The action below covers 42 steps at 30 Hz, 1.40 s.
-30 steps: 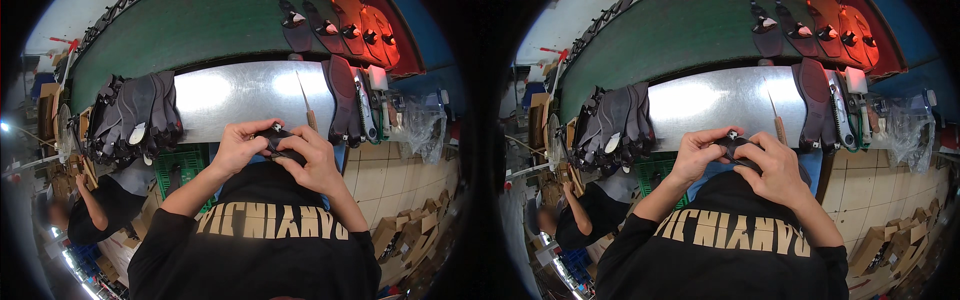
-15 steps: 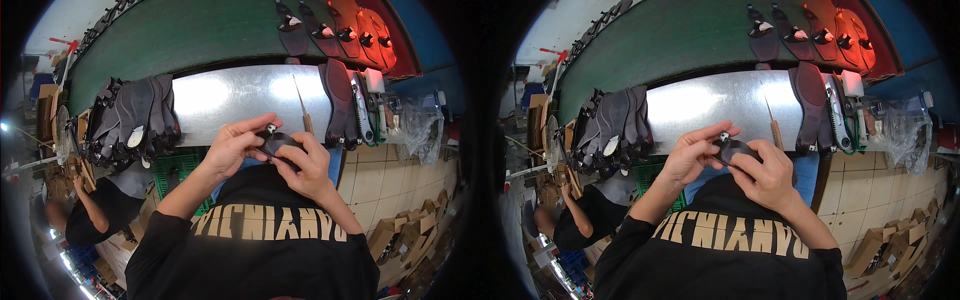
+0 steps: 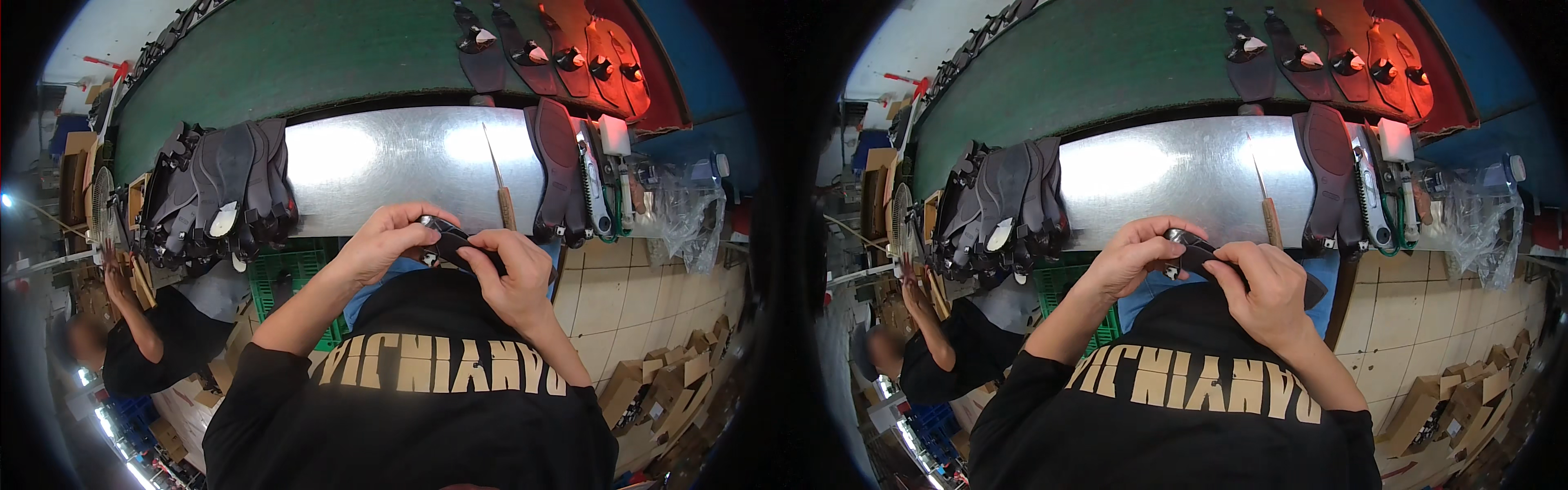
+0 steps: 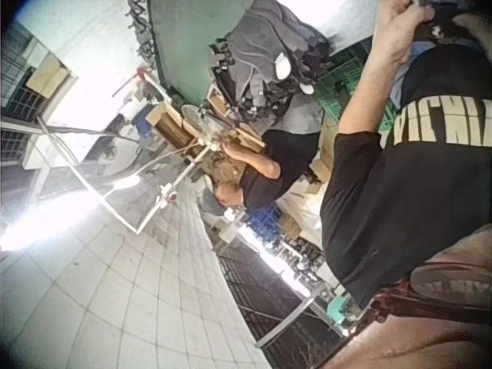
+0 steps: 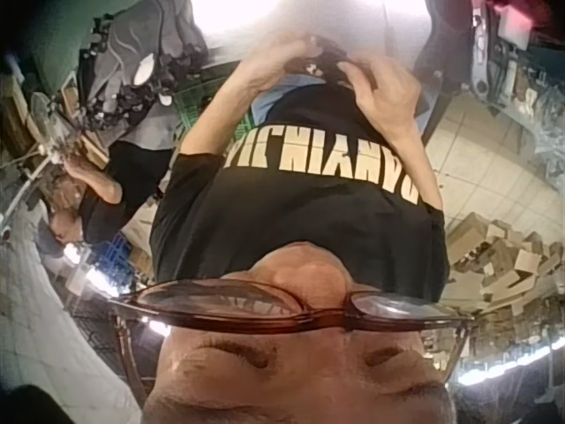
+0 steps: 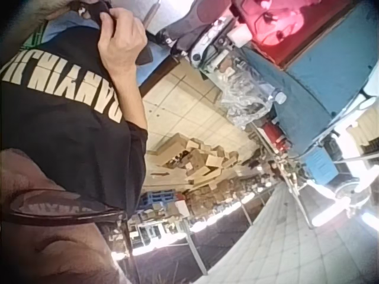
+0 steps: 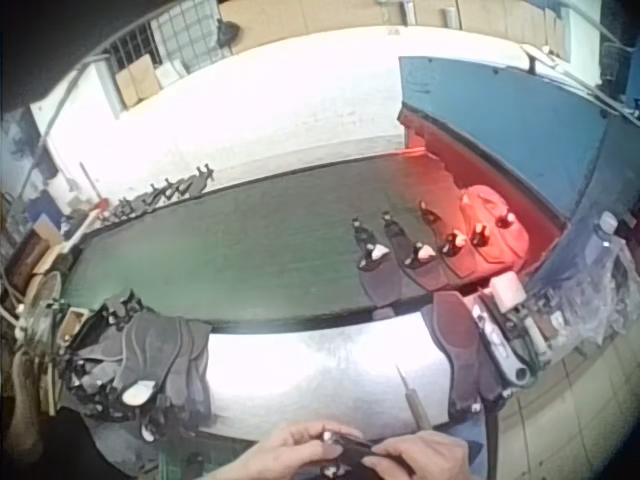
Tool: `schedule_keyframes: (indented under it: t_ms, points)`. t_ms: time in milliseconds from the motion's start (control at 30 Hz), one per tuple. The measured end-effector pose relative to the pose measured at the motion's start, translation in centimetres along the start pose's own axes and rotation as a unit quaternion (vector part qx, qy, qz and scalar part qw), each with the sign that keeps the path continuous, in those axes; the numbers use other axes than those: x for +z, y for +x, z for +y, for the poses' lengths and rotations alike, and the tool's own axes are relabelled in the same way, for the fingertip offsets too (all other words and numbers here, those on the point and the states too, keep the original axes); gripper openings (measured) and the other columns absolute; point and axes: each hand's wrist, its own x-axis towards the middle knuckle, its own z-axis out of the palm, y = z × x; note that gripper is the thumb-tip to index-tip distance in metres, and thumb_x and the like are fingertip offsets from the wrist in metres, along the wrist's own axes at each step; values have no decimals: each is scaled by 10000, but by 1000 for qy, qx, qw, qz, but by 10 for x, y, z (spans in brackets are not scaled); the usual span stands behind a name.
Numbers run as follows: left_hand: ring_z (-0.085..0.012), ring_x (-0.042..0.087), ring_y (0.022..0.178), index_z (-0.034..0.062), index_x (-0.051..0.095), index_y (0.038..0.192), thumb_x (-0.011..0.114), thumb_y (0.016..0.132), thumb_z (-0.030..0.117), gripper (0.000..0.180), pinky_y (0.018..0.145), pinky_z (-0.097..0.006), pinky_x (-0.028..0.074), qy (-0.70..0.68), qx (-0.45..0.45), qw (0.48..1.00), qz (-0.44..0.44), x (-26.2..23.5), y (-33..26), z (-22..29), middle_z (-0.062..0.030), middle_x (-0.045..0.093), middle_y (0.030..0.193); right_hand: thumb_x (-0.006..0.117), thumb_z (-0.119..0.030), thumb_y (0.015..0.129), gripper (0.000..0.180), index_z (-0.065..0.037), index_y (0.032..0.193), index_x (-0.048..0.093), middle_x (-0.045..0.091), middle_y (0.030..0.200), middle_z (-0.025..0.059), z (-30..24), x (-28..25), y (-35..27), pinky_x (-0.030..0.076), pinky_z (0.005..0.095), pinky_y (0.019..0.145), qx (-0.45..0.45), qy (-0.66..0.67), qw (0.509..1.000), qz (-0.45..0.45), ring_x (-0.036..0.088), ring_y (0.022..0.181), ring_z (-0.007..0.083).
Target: The person assembles footwear components at a workbench, using a pointed tool to attach small white plastic parts to the heel area of dark shoe uppers. The person handles the items one at a time, inspecting the fit and placing finished units on the table or into a cardboard box.
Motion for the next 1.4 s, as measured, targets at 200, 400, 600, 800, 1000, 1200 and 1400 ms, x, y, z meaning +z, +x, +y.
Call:
schedule_keyframes:
  t_ms: [200,400,600,800,1000,1200,1400]
  points:
    - [-100,641,743,-25,663,1019,584,844,40,203,647,-230,539,40,38,998,21,0,2,-8,-97,682,926,750,-56,740,142,-49,806,624,631,678,75,0,5,-5,449,314,521,35,8,999,-6,603,571,224]
    - [-74,619,682,-13,675,973,649,869,95,152,584,-204,509,77,79,993,51,4,1,-13,-61,684,841,741,-63,756,135,-30,844,644,658,712,91,2,11,-7,473,293,550,124,99,987,8,640,607,199]
    - [-78,624,684,-2,679,975,658,871,103,150,552,-202,499,102,104,989,33,0,-4,-7,-62,680,844,713,-83,785,109,-6,835,654,654,694,97,7,3,12,456,274,541,186,189,956,-129,626,584,192]
    - [-159,673,747,-26,655,1035,600,890,79,187,626,-261,580,32,163,977,130,-34,-14,-7,-112,681,925,631,-64,834,179,-20,1006,658,634,1025,149,11,-4,44,481,328,772,-6,-4,999,37,614,874,269]
    - [-319,610,1094,-59,443,1324,514,917,117,449,768,-327,603,-209,162,946,188,-64,-14,-25,-217,573,1213,604,-39,814,462,-22,1268,523,529,1082,156,54,27,31,422,405,835,49,-235,967,80,507,946,311]
    - [-353,582,1127,-38,414,1349,512,916,139,477,806,-322,598,-343,93,924,138,-55,-1,-41,-241,543,1231,544,9,853,377,10,1230,551,540,939,129,65,26,13,444,320,722,138,-62,981,121,524,775,212]
    - [-295,602,1093,20,552,1179,581,904,224,344,751,-297,589,-477,4,876,64,-25,21,-45,-168,615,1135,516,-4,900,428,-21,1327,500,615,739,40,9,30,-10,436,223,562,255,281,918,-114,527,598,77]
